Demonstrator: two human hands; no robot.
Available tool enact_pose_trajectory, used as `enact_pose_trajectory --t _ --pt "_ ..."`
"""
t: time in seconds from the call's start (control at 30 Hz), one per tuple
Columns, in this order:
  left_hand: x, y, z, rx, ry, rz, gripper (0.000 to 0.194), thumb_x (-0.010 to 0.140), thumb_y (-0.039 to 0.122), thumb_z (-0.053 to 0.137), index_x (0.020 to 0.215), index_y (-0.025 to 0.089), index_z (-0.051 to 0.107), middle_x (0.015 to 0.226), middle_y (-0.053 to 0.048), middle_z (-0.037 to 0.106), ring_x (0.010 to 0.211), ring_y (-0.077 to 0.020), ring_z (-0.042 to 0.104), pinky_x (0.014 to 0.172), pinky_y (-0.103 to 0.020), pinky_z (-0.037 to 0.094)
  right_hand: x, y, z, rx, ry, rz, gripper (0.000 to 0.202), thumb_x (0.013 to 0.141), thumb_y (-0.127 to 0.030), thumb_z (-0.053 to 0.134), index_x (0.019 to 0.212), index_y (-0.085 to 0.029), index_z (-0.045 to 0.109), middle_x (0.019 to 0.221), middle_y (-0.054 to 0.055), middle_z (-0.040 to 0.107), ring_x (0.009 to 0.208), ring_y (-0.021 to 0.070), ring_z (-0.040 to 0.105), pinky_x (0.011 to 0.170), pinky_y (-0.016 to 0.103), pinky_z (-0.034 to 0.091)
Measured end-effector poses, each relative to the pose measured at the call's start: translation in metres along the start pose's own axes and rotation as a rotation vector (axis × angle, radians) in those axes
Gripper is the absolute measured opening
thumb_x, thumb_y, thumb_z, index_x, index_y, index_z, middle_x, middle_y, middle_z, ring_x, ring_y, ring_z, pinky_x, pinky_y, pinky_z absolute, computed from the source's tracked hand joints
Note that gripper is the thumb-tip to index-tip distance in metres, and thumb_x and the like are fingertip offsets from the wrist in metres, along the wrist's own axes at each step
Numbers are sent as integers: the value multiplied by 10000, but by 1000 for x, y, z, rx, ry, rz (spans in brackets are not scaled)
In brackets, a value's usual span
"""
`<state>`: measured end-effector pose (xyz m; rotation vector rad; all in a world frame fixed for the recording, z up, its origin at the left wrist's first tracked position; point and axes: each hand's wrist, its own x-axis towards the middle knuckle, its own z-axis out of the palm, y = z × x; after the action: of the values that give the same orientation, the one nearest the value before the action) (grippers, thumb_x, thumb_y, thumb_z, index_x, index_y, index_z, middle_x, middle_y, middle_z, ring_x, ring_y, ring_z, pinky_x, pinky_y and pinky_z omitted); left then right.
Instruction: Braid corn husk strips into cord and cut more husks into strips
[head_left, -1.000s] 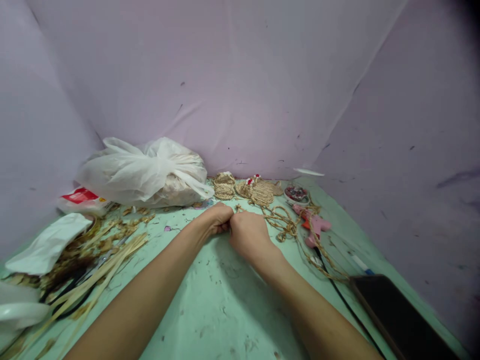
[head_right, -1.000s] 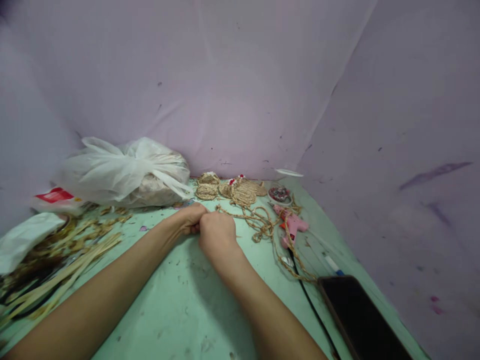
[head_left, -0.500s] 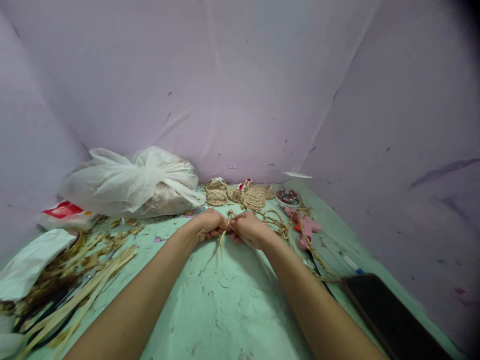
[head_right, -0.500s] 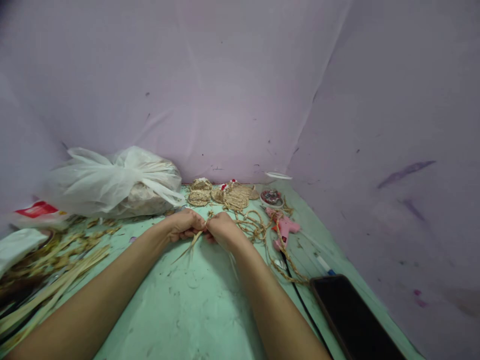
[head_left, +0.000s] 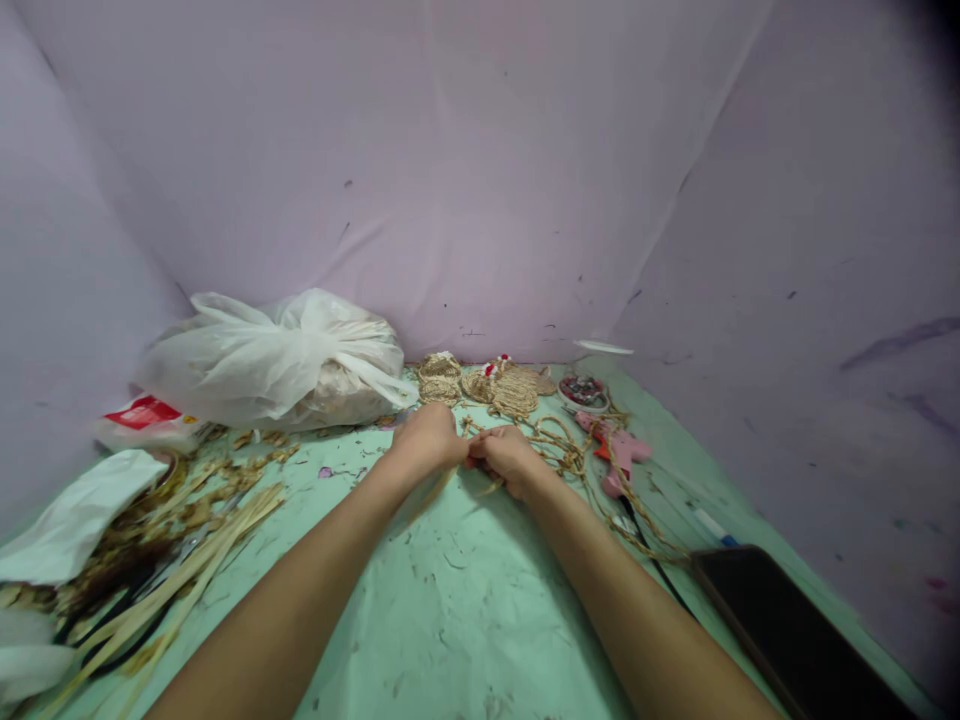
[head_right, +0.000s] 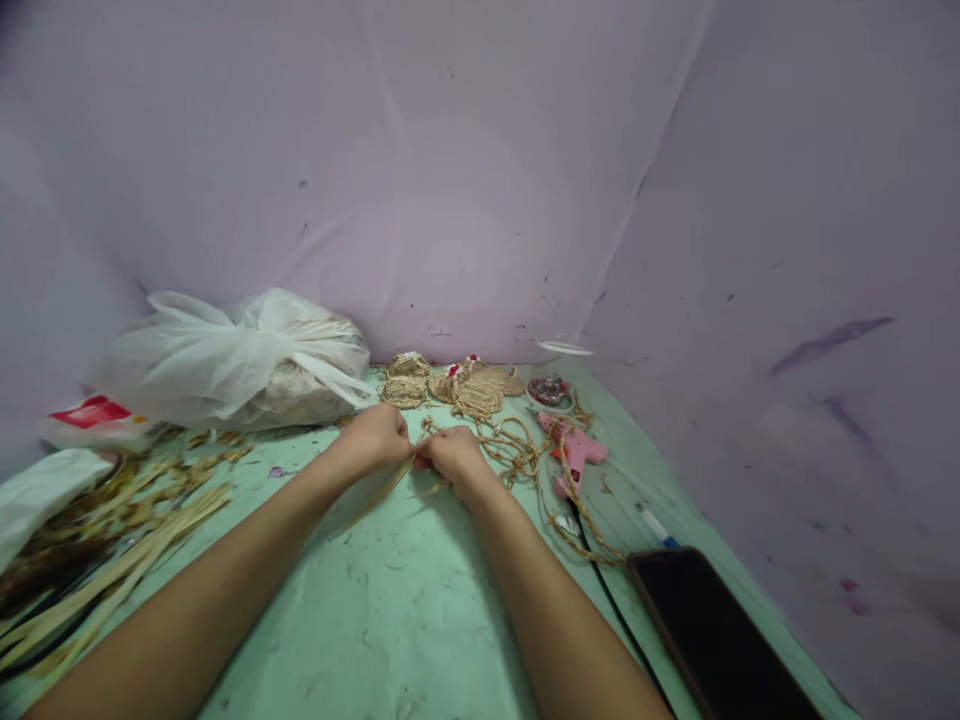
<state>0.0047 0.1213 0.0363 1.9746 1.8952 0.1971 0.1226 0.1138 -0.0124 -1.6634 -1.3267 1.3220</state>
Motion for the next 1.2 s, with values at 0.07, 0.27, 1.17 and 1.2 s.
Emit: enact_pose_trajectory --t 0.07,0.27,1.17,1.2 --pt "0 -2 1 -8 -15 16 125 507 276 598 552 159 591 522 -39 547 553 -160 509 482 -229 325 1 1 -1 13 -10 -2 88 570 -157 511 522 -117 573 404 -25 459 327 42 269 342 195 187" --pt "8 -8 11 -338 -219 -66 110 556 166 505 595 134 602 363 29 413 343 -83 334 384 -214 256 3 2 -2 -1 -16 -12 65 565 -143 531 514 -121 563 385 -40 440 320 43 267 339 200 177" --pt "15 -10 29 -597 -148 -44 78 498 80 464 477 142 506 330 50 330 324 -68 256 366 -221 164 -4 -8 -16 -566 142 -225 211 601 -253 512 645 -163 697 522 19 576 523 117 489 456 200 294" --pt "15 -10 30 -592 -143 -45 77 502 83 465 481 142 510 328 51 328 322 -68 250 368 -223 160 -6 -10 -15 -590 154 -236 213 604 -261 513 648 -170 701 526 22 583 532 122 496 462 204 293"
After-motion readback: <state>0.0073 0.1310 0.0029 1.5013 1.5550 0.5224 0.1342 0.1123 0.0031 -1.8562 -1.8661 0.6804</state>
